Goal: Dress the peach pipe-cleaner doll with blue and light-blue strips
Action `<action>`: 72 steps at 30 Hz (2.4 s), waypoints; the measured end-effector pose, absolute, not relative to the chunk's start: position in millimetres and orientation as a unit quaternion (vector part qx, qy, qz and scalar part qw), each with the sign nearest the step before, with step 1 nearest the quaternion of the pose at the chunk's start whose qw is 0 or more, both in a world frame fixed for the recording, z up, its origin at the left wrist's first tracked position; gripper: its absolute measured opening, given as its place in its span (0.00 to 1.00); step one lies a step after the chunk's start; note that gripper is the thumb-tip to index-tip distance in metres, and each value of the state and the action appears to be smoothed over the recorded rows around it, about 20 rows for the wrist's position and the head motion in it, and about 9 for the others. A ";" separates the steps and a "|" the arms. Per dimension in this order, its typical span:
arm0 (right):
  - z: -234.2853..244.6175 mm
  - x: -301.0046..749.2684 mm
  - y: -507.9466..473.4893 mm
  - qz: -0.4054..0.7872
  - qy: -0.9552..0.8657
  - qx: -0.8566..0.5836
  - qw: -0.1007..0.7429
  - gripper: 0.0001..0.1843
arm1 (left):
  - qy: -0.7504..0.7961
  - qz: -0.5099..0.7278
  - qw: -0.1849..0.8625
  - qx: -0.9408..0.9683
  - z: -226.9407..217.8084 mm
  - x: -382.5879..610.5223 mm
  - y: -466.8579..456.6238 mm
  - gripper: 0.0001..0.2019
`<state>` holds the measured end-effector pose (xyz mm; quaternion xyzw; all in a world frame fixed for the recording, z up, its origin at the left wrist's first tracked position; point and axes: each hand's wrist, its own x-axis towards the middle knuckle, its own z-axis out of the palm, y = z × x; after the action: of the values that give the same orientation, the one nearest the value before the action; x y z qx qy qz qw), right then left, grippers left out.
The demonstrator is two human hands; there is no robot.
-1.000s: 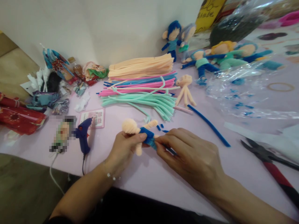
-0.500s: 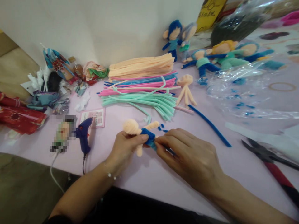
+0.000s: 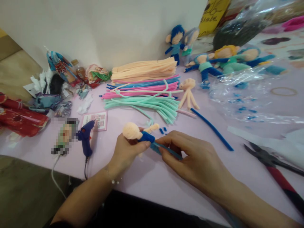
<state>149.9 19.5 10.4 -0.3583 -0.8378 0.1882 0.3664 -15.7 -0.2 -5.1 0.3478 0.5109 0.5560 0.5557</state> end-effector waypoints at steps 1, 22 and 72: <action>12.1 150.4 19.0 0.200 -0.834 -0.361 0.365 0.10 | 0.511 0.555 0.553 0.352 -4.7 -15.8 -0.2 0.15; 20.7 155.5 19.2 0.271 -0.808 -0.347 0.390 0.08 | 0.488 0.519 0.600 0.365 -1.5 -18.3 -0.5 0.13; 16.3 144.2 19.8 0.733 -0.450 -0.385 0.334 0.19 | 0.380 0.472 0.768 0.208 7.2 -17.0 -2.0 0.16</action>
<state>144.2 19.8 16.3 -0.3846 -0.4502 0.7333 0.3341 -17.0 -2.0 7.2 0.2083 0.3802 0.4715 0.7680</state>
